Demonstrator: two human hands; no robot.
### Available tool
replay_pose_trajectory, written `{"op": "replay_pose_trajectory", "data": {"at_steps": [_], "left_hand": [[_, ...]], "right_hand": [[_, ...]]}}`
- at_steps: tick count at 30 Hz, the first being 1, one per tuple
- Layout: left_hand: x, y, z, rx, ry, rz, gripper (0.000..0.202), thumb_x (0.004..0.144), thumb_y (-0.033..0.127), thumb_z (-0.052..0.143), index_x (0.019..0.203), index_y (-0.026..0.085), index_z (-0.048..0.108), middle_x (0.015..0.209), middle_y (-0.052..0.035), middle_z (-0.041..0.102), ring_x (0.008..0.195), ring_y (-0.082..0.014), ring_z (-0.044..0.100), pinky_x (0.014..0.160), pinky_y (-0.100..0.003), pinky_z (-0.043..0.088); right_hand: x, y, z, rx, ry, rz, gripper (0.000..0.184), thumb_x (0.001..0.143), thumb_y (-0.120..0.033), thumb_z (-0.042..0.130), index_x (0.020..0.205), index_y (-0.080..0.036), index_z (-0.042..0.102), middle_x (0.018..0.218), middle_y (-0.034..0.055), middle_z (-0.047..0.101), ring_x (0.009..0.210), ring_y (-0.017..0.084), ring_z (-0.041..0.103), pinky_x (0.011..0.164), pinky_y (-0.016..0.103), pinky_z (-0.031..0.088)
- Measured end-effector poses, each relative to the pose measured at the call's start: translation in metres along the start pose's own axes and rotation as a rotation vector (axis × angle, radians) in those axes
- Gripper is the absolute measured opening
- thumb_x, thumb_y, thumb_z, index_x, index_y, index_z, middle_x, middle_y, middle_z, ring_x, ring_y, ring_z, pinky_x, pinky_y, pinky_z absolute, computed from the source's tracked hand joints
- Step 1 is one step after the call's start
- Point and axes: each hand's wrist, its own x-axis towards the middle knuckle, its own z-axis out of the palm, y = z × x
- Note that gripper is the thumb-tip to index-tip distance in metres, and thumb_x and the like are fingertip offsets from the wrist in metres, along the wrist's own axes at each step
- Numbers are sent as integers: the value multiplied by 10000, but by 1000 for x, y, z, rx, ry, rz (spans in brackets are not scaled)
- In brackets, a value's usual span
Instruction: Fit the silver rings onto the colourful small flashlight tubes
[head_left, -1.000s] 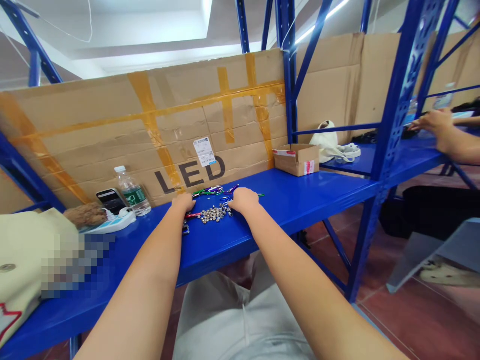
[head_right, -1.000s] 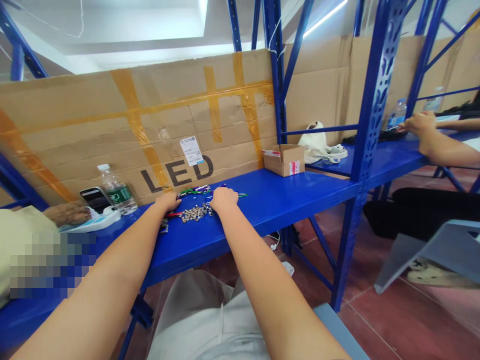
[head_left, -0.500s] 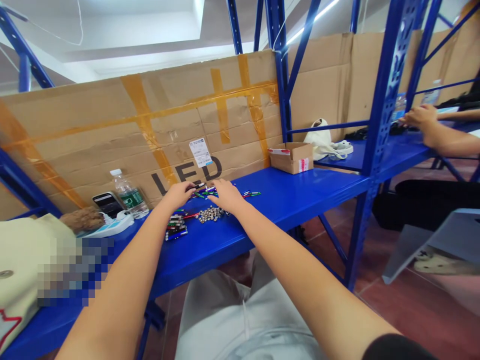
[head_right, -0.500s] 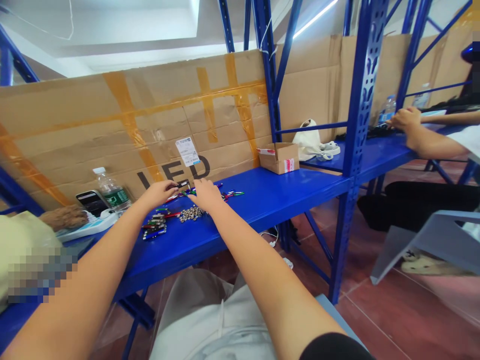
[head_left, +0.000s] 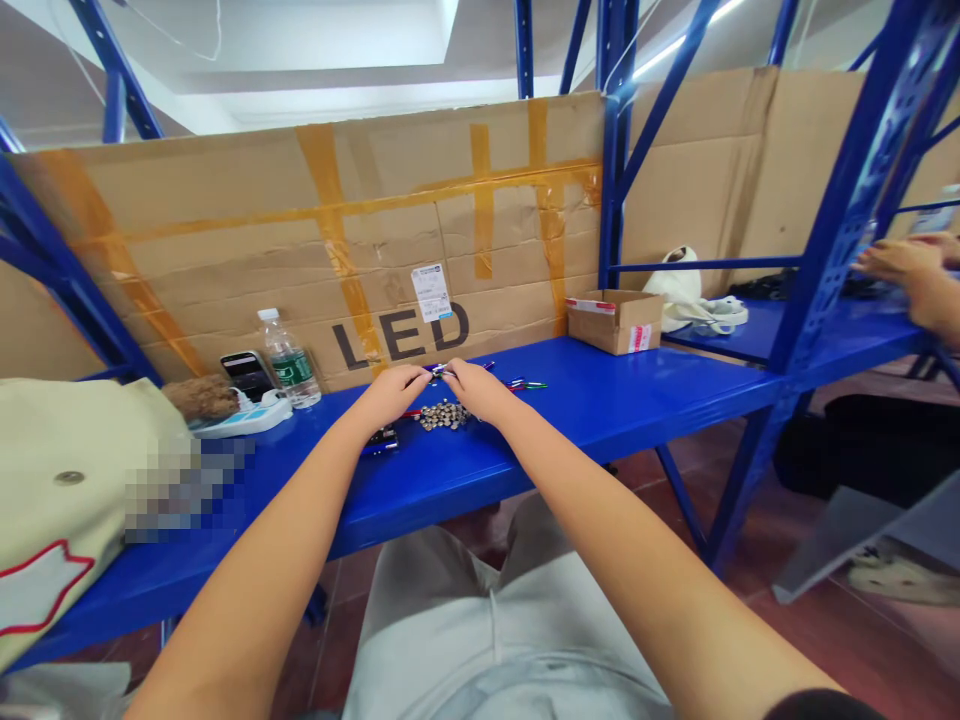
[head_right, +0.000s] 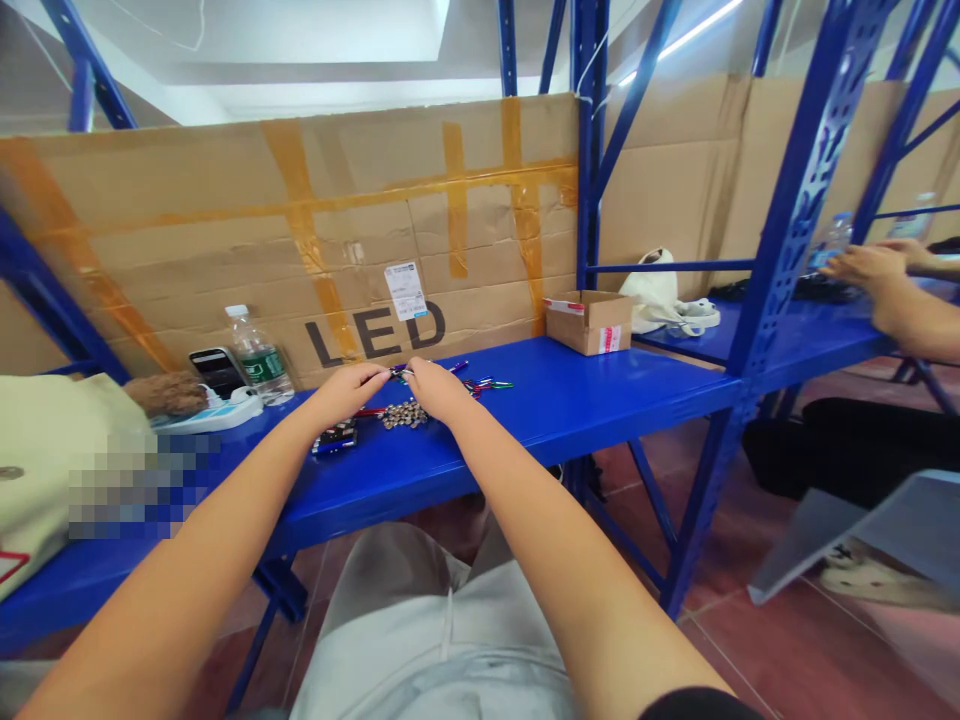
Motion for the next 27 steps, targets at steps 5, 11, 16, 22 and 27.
{"op": "replay_pose_trajectory", "data": {"at_steps": [5, 11, 16, 22, 27], "left_hand": [[-3, 9, 1, -211, -25, -182, 323, 920, 380, 395, 979, 155, 619, 629, 6, 586, 546, -140, 542, 552, -253, 436], [-5, 10, 1, -413, -40, -268, 259, 950, 327, 350, 912, 167, 550, 545, 57, 489, 382, -78, 427, 434, -200, 331], [-8, 8, -2, -437, -22, -246, 269, 904, 427, 473, 913, 170, 549, 504, 68, 459, 380, -76, 412, 424, -194, 338], [-10, 14, 0, -404, -47, -150, 340, 888, 477, 467, 966, 174, 601, 624, 17, 565, 470, -102, 491, 465, -221, 399], [-10, 21, 1, -245, 34, -129, 394, 889, 493, 438, 931, 162, 648, 625, 9, 591, 500, -117, 498, 509, -237, 415]], "right_hand": [[-5, -5, 0, -196, -56, -44, 264, 949, -318, 496, 1154, -153, 524, 1132, 139, 670, 982, 248, 643, 793, 302, 440], [-8, -12, -4, -255, -1, -30, 306, 999, -320, 337, 1124, -147, 556, 1102, 139, 681, 958, 244, 648, 796, 315, 443], [-8, -11, -9, 89, -62, -41, 381, 1009, -286, 273, 874, -150, 602, 876, 81, 687, 829, 163, 622, 779, 259, 430], [-6, -11, -9, 470, -68, 45, 339, 981, -235, 241, 780, -178, 507, 591, -20, 521, 584, 119, 514, 611, 214, 402], [-9, -10, -5, 107, 32, 4, 246, 979, -322, 317, 870, -195, 498, 904, 79, 657, 814, 195, 583, 695, 272, 397]]}}
